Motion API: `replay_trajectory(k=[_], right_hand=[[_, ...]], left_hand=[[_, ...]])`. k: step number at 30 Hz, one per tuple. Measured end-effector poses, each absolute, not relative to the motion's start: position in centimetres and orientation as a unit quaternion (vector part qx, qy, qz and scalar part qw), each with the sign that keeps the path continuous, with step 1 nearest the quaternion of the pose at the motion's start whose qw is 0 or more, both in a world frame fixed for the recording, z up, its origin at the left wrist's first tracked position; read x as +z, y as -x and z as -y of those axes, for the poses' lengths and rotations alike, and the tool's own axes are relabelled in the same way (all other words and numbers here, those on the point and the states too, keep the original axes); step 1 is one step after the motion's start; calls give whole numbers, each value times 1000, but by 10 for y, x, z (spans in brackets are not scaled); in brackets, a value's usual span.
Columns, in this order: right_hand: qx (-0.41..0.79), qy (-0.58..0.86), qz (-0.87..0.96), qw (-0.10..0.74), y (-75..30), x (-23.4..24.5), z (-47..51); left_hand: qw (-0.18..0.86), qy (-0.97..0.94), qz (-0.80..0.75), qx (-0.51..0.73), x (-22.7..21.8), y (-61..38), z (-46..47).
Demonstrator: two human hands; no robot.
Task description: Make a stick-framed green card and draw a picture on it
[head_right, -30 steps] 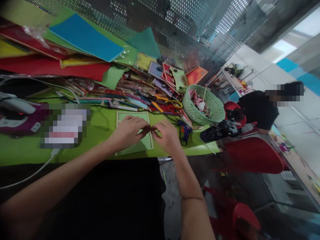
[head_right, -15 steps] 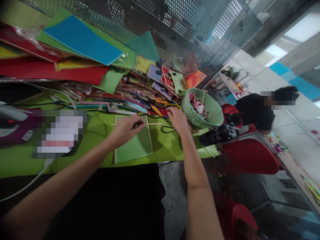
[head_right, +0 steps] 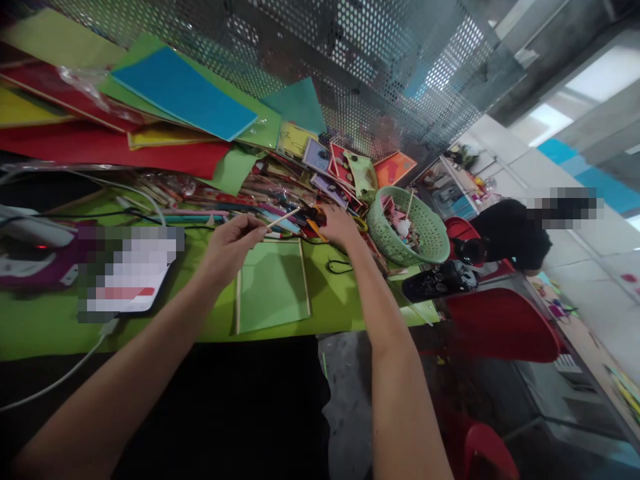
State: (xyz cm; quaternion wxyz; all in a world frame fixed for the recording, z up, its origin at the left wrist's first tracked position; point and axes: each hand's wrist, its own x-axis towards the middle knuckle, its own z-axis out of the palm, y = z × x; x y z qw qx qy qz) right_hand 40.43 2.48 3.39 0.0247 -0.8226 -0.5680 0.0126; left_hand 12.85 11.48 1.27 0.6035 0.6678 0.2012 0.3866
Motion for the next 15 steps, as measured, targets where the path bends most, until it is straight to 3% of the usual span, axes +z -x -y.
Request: replay_trajectory(k=[4,9,12,15], right_hand=[[54,817,574,16,-402,31,-35],[3,829,557,41,-394,29,-38],[-18,838,536,102,-392,34,-36],[7,831,511,220,-387,40,-25]], left_hand=[[624,-642,-206,396,13,-128,-117],[641,-619,-210,403,13,-128,-119],[650,-605,-216,406,12,-128,-120],[660,-587,-228,410,12,-129,-121]])
